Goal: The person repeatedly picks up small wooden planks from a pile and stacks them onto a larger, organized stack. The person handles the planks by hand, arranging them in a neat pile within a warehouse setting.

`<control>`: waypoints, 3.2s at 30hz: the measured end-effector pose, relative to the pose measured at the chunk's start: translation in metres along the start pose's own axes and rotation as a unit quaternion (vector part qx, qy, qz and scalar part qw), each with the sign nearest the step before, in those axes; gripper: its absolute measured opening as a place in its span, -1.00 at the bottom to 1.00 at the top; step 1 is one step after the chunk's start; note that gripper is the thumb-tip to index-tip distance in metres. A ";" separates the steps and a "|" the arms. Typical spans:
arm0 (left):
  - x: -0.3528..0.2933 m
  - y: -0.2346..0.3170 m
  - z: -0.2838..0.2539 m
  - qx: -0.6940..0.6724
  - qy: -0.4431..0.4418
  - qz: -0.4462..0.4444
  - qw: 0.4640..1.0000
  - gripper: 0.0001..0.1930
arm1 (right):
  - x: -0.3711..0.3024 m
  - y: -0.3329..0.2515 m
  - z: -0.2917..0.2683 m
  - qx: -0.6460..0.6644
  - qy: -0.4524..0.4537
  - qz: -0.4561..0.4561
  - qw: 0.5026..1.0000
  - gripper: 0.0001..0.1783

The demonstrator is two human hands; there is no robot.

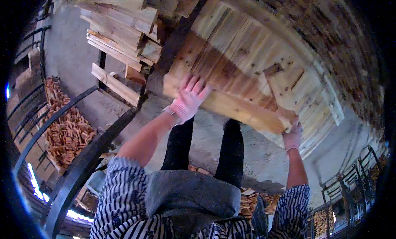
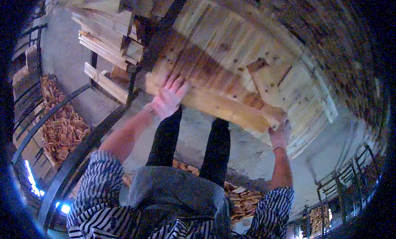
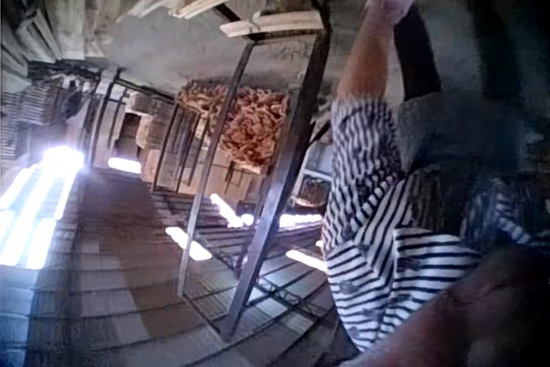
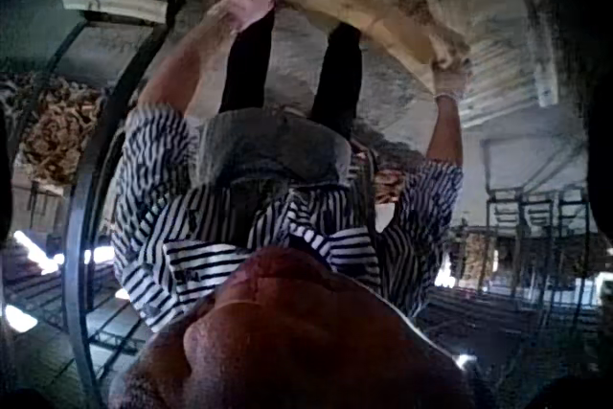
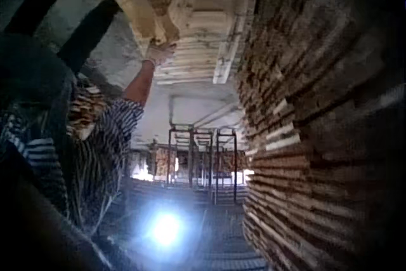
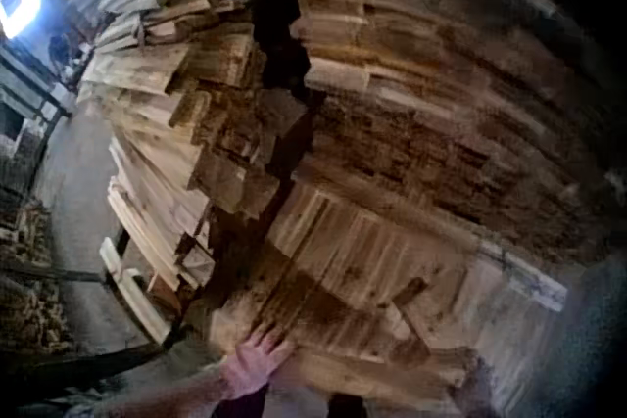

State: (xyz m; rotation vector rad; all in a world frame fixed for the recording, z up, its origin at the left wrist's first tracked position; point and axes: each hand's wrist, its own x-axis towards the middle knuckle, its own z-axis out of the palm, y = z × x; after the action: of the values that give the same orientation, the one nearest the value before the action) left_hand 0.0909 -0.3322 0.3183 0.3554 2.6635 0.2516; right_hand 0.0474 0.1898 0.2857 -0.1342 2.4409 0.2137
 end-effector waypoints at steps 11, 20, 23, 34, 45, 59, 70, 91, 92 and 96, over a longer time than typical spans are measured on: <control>0.038 0.053 0.057 0.107 -0.011 -0.045 0.993 -0.45 | 0.013 -0.015 -0.008 0.060 0.037 0.009 0.997 0.18; 0.016 0.011 0.103 0.311 0.005 0.035 0.950 -0.32 | 0.017 -0.014 -0.003 0.143 0.052 0.002 0.988 0.14; 0.031 0.006 0.104 0.451 0.117 0.037 0.884 -0.26 | 0.017 0.004 0.024 0.065 0.068 0.010 0.996 0.06; 0.048 0.020 0.076 0.197 -0.129 -0.011 0.972 -0.37 | -0.096 0.109 0.018 0.098 -0.003 0.045 0.994 0.08; 0.062 0.029 0.050 0.192 -0.297 -0.096 0.930 -0.49 | -0.044 0.076 0.018 0.117 -0.051 -0.027 0.991 -0.08; -0.028 0.045 0.023 -0.280 0.027 -0.183 0.942 -0.40 | -0.085 -0.185 -0.043 0.342 0.032 -0.236 0.909 -0.31; -0.219 -0.199 0.034 -0.633 0.201 -0.633 0.397 -0.02 | -0.030 -0.589 -0.170 0.259 0.046 -0.370 0.891 -0.28; -0.281 -0.324 0.198 -0.821 0.363 -0.431 -0.089 -0.21 | -0.128 -0.638 -0.031 0.377 -0.180 -0.147 0.897 -0.48; -0.278 -0.329 0.186 -0.800 0.357 -0.465 -0.129 -0.19 | -0.120 -0.650 -0.016 0.344 -0.161 -0.176 0.908 -0.48; -0.284 -0.333 0.200 -0.866 0.334 -0.364 0.079 -0.21 | -0.086 -0.693 -0.086 0.269 0.035 -0.350 0.896 -0.25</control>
State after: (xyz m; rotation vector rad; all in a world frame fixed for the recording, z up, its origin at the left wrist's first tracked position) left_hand 0.3581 -0.7062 0.1774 1.6035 -0.3348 -2.2970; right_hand 0.1650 -0.5027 0.3243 -0.7556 2.2566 -0.7873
